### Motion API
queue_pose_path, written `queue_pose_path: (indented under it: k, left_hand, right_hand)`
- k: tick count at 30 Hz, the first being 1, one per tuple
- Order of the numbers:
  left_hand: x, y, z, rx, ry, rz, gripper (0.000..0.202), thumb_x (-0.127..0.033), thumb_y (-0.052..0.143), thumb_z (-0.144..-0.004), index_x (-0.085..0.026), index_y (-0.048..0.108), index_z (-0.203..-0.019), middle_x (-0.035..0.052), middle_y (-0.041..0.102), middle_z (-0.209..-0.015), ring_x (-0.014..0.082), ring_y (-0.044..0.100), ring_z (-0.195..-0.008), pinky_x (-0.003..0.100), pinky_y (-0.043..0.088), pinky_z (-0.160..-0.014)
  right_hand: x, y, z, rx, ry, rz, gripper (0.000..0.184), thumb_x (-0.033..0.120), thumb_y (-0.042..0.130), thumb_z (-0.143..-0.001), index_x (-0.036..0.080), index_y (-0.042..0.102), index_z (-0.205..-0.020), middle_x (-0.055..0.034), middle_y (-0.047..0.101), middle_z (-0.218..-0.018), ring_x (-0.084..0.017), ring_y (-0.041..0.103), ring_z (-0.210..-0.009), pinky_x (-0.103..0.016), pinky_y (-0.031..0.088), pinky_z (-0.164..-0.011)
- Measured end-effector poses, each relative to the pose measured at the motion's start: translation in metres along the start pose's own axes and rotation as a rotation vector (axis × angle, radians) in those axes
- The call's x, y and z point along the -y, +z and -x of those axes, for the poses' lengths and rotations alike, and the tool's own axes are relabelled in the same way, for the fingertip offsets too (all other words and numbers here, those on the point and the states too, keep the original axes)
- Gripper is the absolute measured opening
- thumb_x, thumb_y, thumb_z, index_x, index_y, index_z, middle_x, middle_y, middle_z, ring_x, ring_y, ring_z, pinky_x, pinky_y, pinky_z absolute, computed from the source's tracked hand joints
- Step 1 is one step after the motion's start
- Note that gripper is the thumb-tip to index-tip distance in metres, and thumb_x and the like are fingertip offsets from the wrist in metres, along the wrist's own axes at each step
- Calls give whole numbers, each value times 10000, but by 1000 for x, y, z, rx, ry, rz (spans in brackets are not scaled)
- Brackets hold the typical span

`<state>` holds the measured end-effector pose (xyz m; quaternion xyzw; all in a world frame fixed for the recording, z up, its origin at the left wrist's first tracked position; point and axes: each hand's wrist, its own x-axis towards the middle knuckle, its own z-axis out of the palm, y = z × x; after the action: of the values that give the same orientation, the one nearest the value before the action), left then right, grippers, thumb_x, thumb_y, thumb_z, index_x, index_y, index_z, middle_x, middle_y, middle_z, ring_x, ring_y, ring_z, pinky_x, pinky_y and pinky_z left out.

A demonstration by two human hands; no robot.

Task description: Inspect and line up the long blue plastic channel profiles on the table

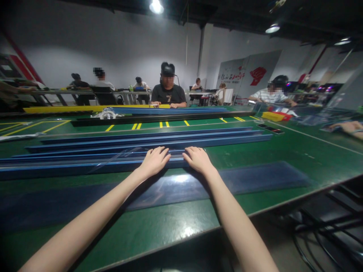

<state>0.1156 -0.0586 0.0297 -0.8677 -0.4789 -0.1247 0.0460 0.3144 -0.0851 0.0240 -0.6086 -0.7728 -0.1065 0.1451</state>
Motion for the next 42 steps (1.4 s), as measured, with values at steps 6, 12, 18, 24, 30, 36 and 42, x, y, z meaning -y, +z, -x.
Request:
queue_pose_path:
  k: [6,12,18,24,30,36,42]
  left_hand:
    - [4,3,0,0,-14,-9,454,-379,256,-923,-168,441,-1279,132,449,-1334,262,367,-1256,496,275,-1017]
    - [3,1,0,8,-16,-5,458,-378,252,-923,-157,444,-1275,132,474,-1309,266,390,-1234,497,278,-1012]
    - [-2,-3,1,26,31,17,443,-360,257,-929,-175,422,-1295,91,404,-1382,242,333,-1283,468,258,-1040]
    - [-2,0,1,26,145,8,421,-367,277,-933,-242,415,-1311,51,399,-1391,231,341,-1281,433,281,-1025]
    - [1,-7,-1,12,123,-32,401,-362,271,-936,-239,511,-1232,42,475,-1333,227,382,-1247,398,316,-976]
    - [1,-15,0,-99,94,-133,465,-382,253,-937,-163,663,-960,97,627,-1095,239,510,-1068,382,355,-850]
    - [-2,-13,0,-83,142,-107,444,-341,237,-947,-140,628,-1008,91,611,-1129,218,504,-1067,359,348,-864]
  right_hand:
    - [-25,-5,7,23,86,67,390,342,302,-919,164,577,-1130,-75,618,-1150,-200,547,-1058,-319,372,-882]
    - [-22,-4,7,4,74,119,367,342,304,-919,179,603,-1055,-81,626,-1132,-196,549,-1038,-309,366,-853]
    - [4,3,4,-70,27,118,404,340,280,-928,142,583,-1106,-100,614,-1153,-207,528,-1071,-324,342,-877]
    - [14,4,2,-87,-89,76,407,343,294,-927,139,581,-1133,-87,587,-1209,-190,507,-1110,-314,327,-896]
    - [-3,-9,5,-96,22,111,366,268,310,-905,162,659,-928,-76,677,-1012,-180,581,-953,-308,325,-837]
    - [-13,-14,8,-76,129,128,316,166,405,-783,172,661,-968,-68,695,-946,-182,601,-900,-295,332,-824]
    - [-1,-9,6,-49,-13,60,364,169,397,-775,149,646,-1040,-78,650,-1105,-200,572,-986,-308,347,-849]
